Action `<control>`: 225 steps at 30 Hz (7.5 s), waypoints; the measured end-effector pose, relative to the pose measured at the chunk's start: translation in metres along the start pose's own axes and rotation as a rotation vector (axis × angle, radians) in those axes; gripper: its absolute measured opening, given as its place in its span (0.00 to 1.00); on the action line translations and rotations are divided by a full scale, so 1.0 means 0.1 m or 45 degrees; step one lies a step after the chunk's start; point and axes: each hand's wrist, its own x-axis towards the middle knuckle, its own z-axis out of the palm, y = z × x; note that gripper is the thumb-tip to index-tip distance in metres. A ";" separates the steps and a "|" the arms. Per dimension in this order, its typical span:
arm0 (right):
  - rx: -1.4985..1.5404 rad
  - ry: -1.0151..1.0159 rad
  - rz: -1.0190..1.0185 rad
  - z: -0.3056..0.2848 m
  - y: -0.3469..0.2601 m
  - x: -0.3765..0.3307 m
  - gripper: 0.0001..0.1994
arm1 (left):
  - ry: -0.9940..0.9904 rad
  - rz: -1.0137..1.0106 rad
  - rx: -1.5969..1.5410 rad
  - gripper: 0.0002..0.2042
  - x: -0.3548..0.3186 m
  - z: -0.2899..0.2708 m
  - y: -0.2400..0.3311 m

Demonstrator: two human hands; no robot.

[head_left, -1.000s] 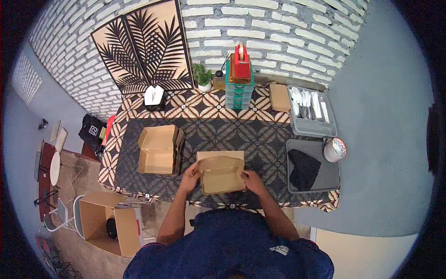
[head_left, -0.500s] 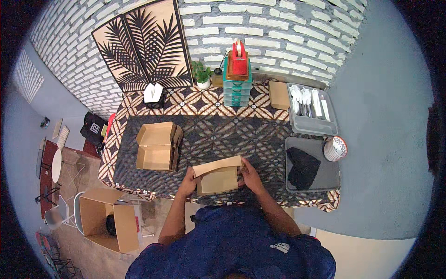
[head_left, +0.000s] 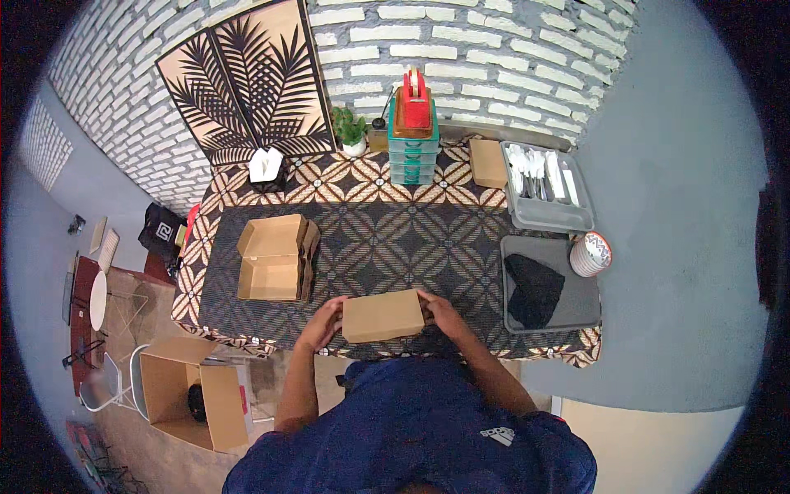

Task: Assembling cardboard meal boxes and organizing plastic baskets in a restaurant prep area.

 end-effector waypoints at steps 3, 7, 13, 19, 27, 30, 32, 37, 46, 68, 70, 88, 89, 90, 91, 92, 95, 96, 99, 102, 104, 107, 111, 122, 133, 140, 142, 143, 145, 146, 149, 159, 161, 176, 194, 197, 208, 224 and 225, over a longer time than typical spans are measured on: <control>0.000 -0.008 0.259 0.09 -0.09 -0.07 0.24 | 0.221 0.188 0.769 0.23 -0.02 0.06 -0.11; -0.296 -0.042 0.062 0.19 -0.30 -0.12 0.24 | 0.371 0.172 0.665 0.23 -0.06 0.17 -0.13; 0.485 0.216 0.253 0.18 -0.02 -0.02 0.27 | 0.577 0.444 0.166 0.17 0.00 0.45 -0.01; -0.078 0.479 0.213 0.38 -0.01 -0.08 0.32 | 0.587 0.418 0.326 0.17 0.12 0.59 -0.18; 0.119 0.447 0.259 0.47 -0.02 -0.14 0.37 | 0.666 0.360 0.404 0.15 0.19 0.63 -0.10; 0.228 0.415 0.317 0.50 -0.16 -0.12 0.38 | 0.503 0.338 -0.223 0.11 0.32 0.49 -0.17; 0.240 0.418 0.353 0.45 -0.16 -0.09 0.39 | 0.561 0.210 -0.241 0.12 0.35 0.47 -0.16; 0.251 0.347 0.402 0.37 -0.10 -0.05 0.40 | 0.635 0.173 0.196 0.13 0.39 0.42 -0.04; 0.117 0.378 0.346 0.37 -0.03 -0.03 0.40 | 0.677 0.226 0.784 0.13 0.38 0.49 0.19; -1.490 0.718 -0.319 0.39 -0.78 -0.18 0.41 | 0.521 0.120 0.524 0.16 0.35 0.58 0.28; -1.243 0.211 -0.591 0.39 -0.89 -0.18 0.36 | 0.543 0.163 0.705 0.17 0.36 0.73 0.31; -0.817 -0.073 -0.102 -0.03 -1.38 0.19 0.27 | 0.289 0.739 0.565 0.21 0.48 0.98 0.02; -0.724 -0.078 -0.049 -0.05 -1.44 0.18 0.27 | 0.378 0.770 0.669 0.21 0.50 0.96 -0.02; -0.725 -0.075 -0.054 -0.07 -1.42 0.22 0.27 | 0.375 0.775 0.671 0.21 0.53 0.90 -0.09; -0.694 -0.097 -0.090 -0.09 -1.36 0.27 0.27 | 0.385 0.735 0.589 0.21 0.54 0.83 -0.17; -0.659 -0.114 -0.117 -0.11 -1.30 0.29 0.27 | 0.389 0.685 0.507 0.21 0.52 0.87 -0.15; -0.806 -0.161 -0.141 -0.13 -1.19 0.30 0.27 | 0.364 0.640 0.575 0.20 0.51 1.11 -0.11; -0.806 -0.168 -0.140 -0.10 -1.18 0.29 0.27 | 0.500 0.760 0.689 0.16 0.56 1.18 -0.14; -0.847 -0.107 -0.245 -0.04 -1.19 0.26 0.28 | 0.598 0.924 0.875 0.14 0.63 1.27 -0.05; -0.621 -0.149 -0.007 -0.08 -1.17 0.25 0.28 | 0.719 0.779 0.852 0.11 0.67 1.28 0.00; -0.638 -0.168 0.023 -0.10 -1.10 0.19 0.31 | 0.745 0.623 0.753 0.11 0.69 1.24 -0.01; -0.718 -0.155 -0.309 -0.05 -1.09 0.14 0.32 | 0.763 0.681 0.825 0.11 0.78 1.15 -0.09; -0.802 -0.078 -0.222 -0.07 -0.78 0.23 0.30 | 0.613 0.696 0.661 0.14 0.79 1.23 -0.29; 0.357 0.038 0.116 0.00 -0.73 0.16 0.32 | -0.049 0.860 1.493 0.29 0.52 1.43 -0.11; 0.710 -0.153 0.188 -0.11 -0.50 -0.01 0.41 | -0.083 0.788 1.327 0.28 0.57 1.44 -0.13; 0.698 -0.241 0.158 -0.14 -0.62 -0.06 0.43 | -0.071 0.757 1.306 0.24 0.55 1.45 -0.13; 0.676 -0.237 0.164 -0.13 -0.66 -0.07 0.43 | -0.065 0.766 1.299 0.24 0.54 1.45 -0.13; 0.655 -0.232 0.169 -0.13 -0.68 -0.07 0.44 | -0.060 0.774 1.293 0.24 0.53 1.45 -0.13; 0.560 -0.235 0.141 -0.08 -0.69 -0.06 0.44 | -0.037 0.739 1.359 0.26 0.52 1.48 -0.14; 0.468 -0.228 0.113 -0.07 -0.69 -0.06 0.45 | -0.024 0.700 1.424 0.28 0.52 1.49 -0.14; 0.556 -0.208 0.159 -0.04 -1.03 -0.15 0.45 | -0.110 0.733 1.532 0.32 0.45 1.53 -0.05; 0.528 -0.234 0.162 -0.15 -1.12 -0.12 0.43 | -0.149 0.743 1.752 0.30 0.54 1.61 0.04; 0.803 -0.211 0.294 -0.19 -1.19 -0.10 0.43 | -0.140 0.765 1.560 0.28 0.59 1.65 0.06; 0.764 0.150 0.237 0.16 -1.03 -0.07 0.34 | 0.176 0.998 1.223 0.20 0.55 1.77 0.03; 1.116 0.069 0.254 0.03 -0.83 0.00 0.26 | 0.223 0.975 1.889 0.16 0.50 1.79 0.11; 1.183 0.010 0.280 -0.02 -0.83 -0.05 0.27 | 0.128 0.951 2.009 0.14 0.45 1.87 0.17; 0.678 -0.014 -0.029 0.25 -0.85 0.00 0.29 | 0.147 1.017 0.868 0.30 0.79 1.54 -0.24; 0.011 0.296 -0.044 0.00 -0.84 -0.01 0.36 | -0.136 0.095 -0.450 0.27 0.73 1.27 -0.32; -0.168 0.291 -0.078 0.02 -0.85 -0.08 0.38 | -0.043 0.111 -0.184 0.27 0.78 1.29 -0.35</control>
